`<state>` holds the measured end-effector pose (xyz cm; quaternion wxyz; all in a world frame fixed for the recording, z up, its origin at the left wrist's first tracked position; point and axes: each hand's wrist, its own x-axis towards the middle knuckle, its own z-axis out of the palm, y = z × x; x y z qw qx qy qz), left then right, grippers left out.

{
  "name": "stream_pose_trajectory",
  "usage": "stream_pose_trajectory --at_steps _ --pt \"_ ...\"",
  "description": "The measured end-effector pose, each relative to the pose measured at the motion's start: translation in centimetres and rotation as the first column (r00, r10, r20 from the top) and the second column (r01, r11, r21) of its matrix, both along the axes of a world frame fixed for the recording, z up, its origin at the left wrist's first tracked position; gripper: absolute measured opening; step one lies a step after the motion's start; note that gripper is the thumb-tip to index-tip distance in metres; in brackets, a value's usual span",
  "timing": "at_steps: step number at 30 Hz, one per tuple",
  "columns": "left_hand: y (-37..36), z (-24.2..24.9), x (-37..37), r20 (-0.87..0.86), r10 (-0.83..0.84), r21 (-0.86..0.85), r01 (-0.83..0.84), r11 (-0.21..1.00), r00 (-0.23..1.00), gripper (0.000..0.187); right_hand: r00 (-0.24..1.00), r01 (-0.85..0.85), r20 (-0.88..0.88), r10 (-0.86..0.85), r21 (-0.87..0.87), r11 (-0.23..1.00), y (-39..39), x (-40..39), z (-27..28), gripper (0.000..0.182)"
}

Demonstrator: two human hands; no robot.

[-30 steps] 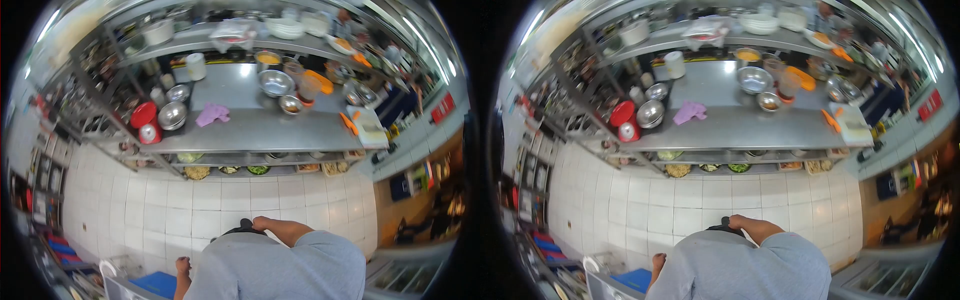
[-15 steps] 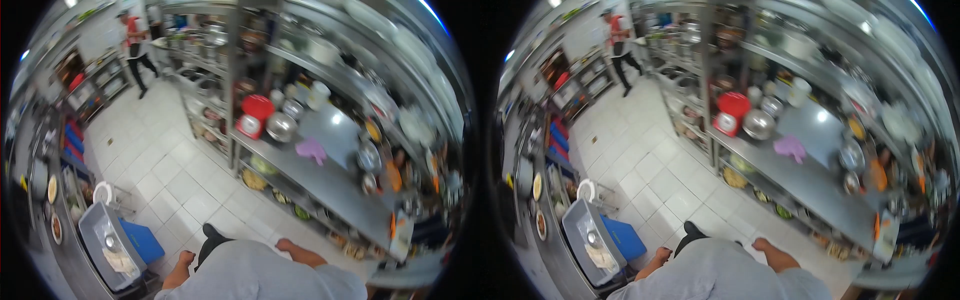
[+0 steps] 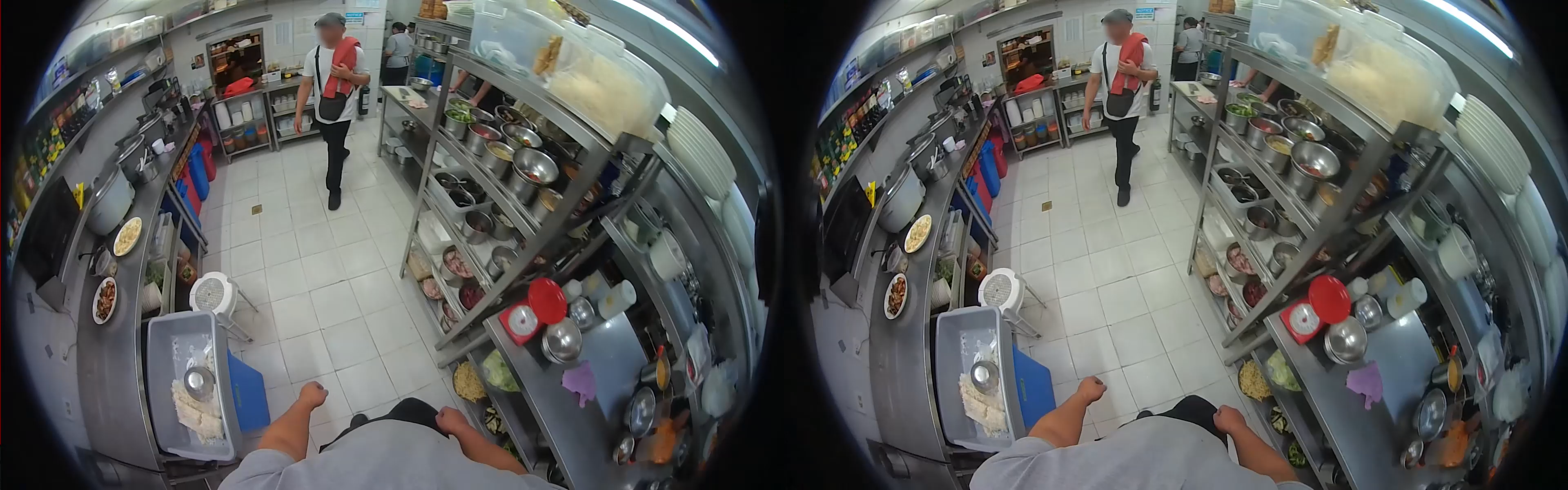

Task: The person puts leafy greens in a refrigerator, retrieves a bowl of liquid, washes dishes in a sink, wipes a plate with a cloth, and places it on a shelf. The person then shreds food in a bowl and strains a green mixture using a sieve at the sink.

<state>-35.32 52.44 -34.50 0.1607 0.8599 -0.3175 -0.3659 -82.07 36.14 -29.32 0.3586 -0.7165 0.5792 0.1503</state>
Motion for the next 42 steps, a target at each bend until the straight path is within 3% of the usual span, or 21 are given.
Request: stream_pose_trajectory --at_steps 7,9,11,13,14,15,19,22,24,25,27,28,29,31,32,34,36,37,39,41,42 --pt "-3.0 -2.8 3.6 -0.007 0.050 0.152 -0.049 0.987 0.999 0.037 0.993 -0.109 0.041 0.107 0.057 0.992 -11.2 4.8 -4.5 0.052" --pt "-2.9 -3.2 2.0 -0.062 0.114 0.220 -0.098 0.971 0.991 0.035 0.879 0.370 0.075 -0.471 0.516 0.772 -15.5 6.2 -5.9 0.061" --pt "-3.5 -2.8 1.2 -0.120 0.042 0.261 -0.010 0.965 0.992 0.033 0.923 0.297 -0.009 -0.385 0.655 0.695 -21.9 5.8 -13.5 0.067" --pt "-4.9 -1.7 0.3 -0.136 0.011 0.274 0.027 0.961 0.991 0.035 0.995 0.093 -0.017 -0.098 0.525 0.846 -27.6 7.8 -12.5 0.065" --pt "-5.9 -1.3 0.0 -0.148 -0.045 0.266 0.084 0.960 0.988 0.038 0.967 -0.234 -0.006 0.253 0.354 0.905 -30.7 9.0 -11.9 0.062" --pt "-7.0 -1.2 -0.2 -0.141 -0.022 0.274 0.060 0.960 0.990 0.038 0.822 -0.552 -0.055 0.567 0.169 0.817 -33.8 10.2 -11.6 0.060" --pt "-12.7 0.0 0.0 -0.126 0.283 0.120 -0.268 0.956 0.951 0.038 0.701 -0.713 0.032 0.713 0.016 0.701 -43.4 15.8 -11.1 0.056" --pt "-17.1 -0.4 1.5 -0.212 0.416 0.045 -0.416 0.908 0.884 0.038 0.792 -0.601 0.020 0.611 0.208 0.772 -48.9 21.5 -9.0 0.050" --pt "-19.6 -0.1 3.7 -0.126 0.272 0.046 -0.269 0.962 0.954 0.037 0.956 -0.286 0.186 0.226 0.420 0.861 -49.5 25.5 -7.4 0.050" --pt "-21.0 0.1 4.9 -0.031 0.115 0.068 -0.112 0.991 0.993 0.037 0.956 -0.288 0.187 0.225 0.470 0.834 -49.4 27.5 -6.3 0.052" --pt "-24.1 0.0 7.4 -0.102 0.142 0.126 -0.129 0.984 0.985 0.037 0.957 -0.287 0.192 0.218 0.511 0.811 -50.3 32.0 -5.0 0.053" --pt "-25.5 -0.2 9.0 -0.168 0.173 0.197 -0.139 0.970 0.970 0.037 0.878 -0.477 0.247 0.411 0.526 0.704 -50.6 33.9 -5.8 0.053" --pt "-26.3 -1.3 10.2 -0.185 0.233 0.114 -0.215 0.970 0.955 0.037 0.758 -0.639 0.309 0.574 0.530 0.558 -50.7 35.4 -7.3 0.052" --pt "-28.5 -4.0 13.9 -0.074 0.094 0.014 -0.093 0.996 0.993 0.037 0.675 -0.738 0.460 0.577 0.398 0.545 -52.5 36.8 -25.4 0.051" --pt "-30.2 -2.9 15.4 -0.240 0.276 0.106 -0.258 0.960 0.931 0.040 0.621 -0.777 0.526 0.581 0.322 0.541 -53.2 38.4 -27.2 0.050" --pt "-32.9 -3.5 18.8 -0.158 0.115 0.017 -0.114 0.993 0.981 0.039 0.531 -0.845 0.349 0.772 0.284 0.453 -56.9 42.5 -9.6 0.052" --pt "-35.6 -3.3 22.0 -0.109 0.041 -0.023 -0.044 0.999 0.993 0.037 0.617 -0.781 0.146 0.773 0.235 0.579 -60.2 46.6 -3.2 0.063" --pt "-37.4 -2.4 23.1 -0.227 0.183 0.015 -0.184 0.983 0.957 0.034 0.634 -0.771 0.136 0.761 0.188 0.609 -62.3 47.9 -1.6 0.063" --pt "-40.4 -0.9 25.3 -0.332 0.328 0.093 -0.315 0.944 0.884 0.032 0.786 -0.617 0.105 0.609 0.181 0.766 -66.1 49.1 -3.4 0.064" --pt "-42.7 0.4 26.9 -0.237 0.298 -0.067 -0.322 0.944 0.924 0.032 0.935 -0.347 0.057 0.349 0.332 0.877 -68.7 49.9 -4.0 0.081" --pt "-43.8 1.4 27.3 -0.234 0.321 -0.057 -0.342 0.938 0.918 0.032 0.961 -0.264 0.042 0.272 0.425 0.866 -70.4 49.6 -9.9 0.084"
